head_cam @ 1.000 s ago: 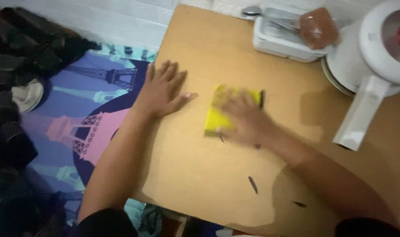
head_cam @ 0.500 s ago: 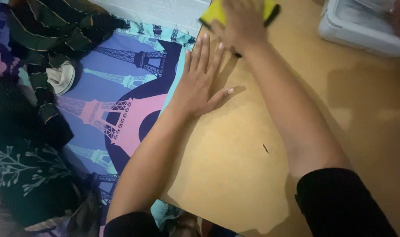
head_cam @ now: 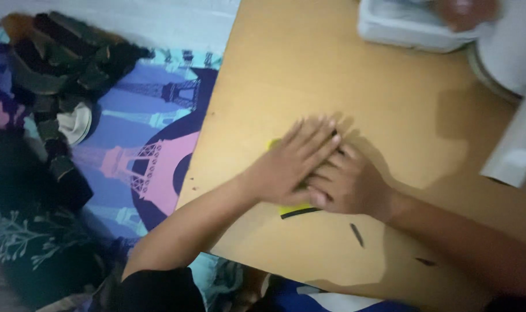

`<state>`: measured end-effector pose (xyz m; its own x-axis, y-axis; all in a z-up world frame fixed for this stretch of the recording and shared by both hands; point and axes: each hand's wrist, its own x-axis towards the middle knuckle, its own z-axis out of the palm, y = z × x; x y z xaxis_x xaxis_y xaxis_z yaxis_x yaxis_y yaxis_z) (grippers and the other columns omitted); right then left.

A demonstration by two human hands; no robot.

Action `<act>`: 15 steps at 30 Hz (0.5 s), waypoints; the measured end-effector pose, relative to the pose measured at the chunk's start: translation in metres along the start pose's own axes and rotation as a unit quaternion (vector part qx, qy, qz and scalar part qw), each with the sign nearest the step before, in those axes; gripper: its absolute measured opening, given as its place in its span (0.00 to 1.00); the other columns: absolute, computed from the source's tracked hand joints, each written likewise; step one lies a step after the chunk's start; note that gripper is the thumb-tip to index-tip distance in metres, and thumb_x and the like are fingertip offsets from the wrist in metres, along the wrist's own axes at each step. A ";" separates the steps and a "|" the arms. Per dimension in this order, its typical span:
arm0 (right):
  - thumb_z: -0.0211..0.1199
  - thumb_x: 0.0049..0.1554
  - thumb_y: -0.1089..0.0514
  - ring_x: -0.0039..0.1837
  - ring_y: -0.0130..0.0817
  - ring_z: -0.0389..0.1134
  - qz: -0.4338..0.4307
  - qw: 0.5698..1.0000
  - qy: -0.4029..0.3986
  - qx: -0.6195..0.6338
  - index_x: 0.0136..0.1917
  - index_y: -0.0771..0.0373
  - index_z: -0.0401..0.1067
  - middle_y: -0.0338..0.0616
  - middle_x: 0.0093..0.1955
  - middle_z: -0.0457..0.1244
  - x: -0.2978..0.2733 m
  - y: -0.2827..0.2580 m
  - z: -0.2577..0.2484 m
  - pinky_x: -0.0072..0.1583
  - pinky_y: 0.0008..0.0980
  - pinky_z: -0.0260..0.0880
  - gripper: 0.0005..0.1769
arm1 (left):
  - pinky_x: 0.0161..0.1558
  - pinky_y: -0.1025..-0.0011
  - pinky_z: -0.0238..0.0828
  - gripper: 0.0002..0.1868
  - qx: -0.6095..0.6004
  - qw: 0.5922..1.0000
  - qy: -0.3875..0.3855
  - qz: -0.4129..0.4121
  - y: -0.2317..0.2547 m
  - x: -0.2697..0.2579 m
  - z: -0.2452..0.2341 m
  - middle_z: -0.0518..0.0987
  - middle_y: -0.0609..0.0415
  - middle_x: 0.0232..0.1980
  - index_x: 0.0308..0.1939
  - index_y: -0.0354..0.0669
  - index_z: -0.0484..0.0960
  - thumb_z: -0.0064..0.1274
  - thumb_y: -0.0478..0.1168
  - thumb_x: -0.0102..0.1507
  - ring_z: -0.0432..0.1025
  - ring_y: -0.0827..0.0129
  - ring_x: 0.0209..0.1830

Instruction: The person wipes a wooden table surface with a yellow cloth, moving a plastic container and a wrapped food item aside to clean underneath. The person then returns the items to the table and continues wiping the remaining surface.

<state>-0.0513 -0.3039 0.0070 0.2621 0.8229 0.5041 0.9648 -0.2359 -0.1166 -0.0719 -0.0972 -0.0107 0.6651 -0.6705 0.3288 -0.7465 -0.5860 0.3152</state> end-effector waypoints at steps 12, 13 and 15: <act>0.52 0.62 0.41 0.65 0.54 0.64 0.235 0.943 -0.228 -0.051 0.75 0.50 0.62 0.52 0.65 0.60 -0.022 0.039 -0.017 0.62 0.57 0.62 0.31 | 0.77 0.42 0.42 0.45 0.177 0.954 -0.123 -0.207 -0.052 0.015 0.006 0.56 0.39 0.81 0.79 0.43 0.58 0.46 0.66 0.66 0.46 0.45 0.83; 0.52 0.62 0.41 0.65 0.54 0.64 0.230 0.945 -0.228 -0.053 0.75 0.50 0.62 0.52 0.65 0.60 -0.022 0.039 -0.016 0.62 0.57 0.62 0.31 | 0.77 0.42 0.42 0.45 0.180 0.954 -0.118 -0.210 -0.070 0.021 0.002 0.56 0.39 0.81 0.79 0.43 0.58 0.46 0.66 0.66 0.46 0.45 0.83; 0.50 0.61 0.44 0.72 0.58 0.58 0.240 0.946 -0.217 0.009 0.74 0.52 0.64 0.56 0.69 0.57 -0.021 0.039 -0.013 0.66 0.63 0.56 0.29 | 0.77 0.42 0.44 0.43 0.222 0.907 -0.102 -0.343 -0.108 0.033 -0.009 0.58 0.43 0.82 0.80 0.45 0.59 0.37 0.67 0.69 0.49 0.47 0.83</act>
<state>-0.0194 -0.3374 0.0028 0.6510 0.7590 -0.0088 0.7317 -0.6306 -0.2588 0.0310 -0.0520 -0.0255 0.9923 -0.1237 0.0044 -0.1236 -0.9921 -0.0212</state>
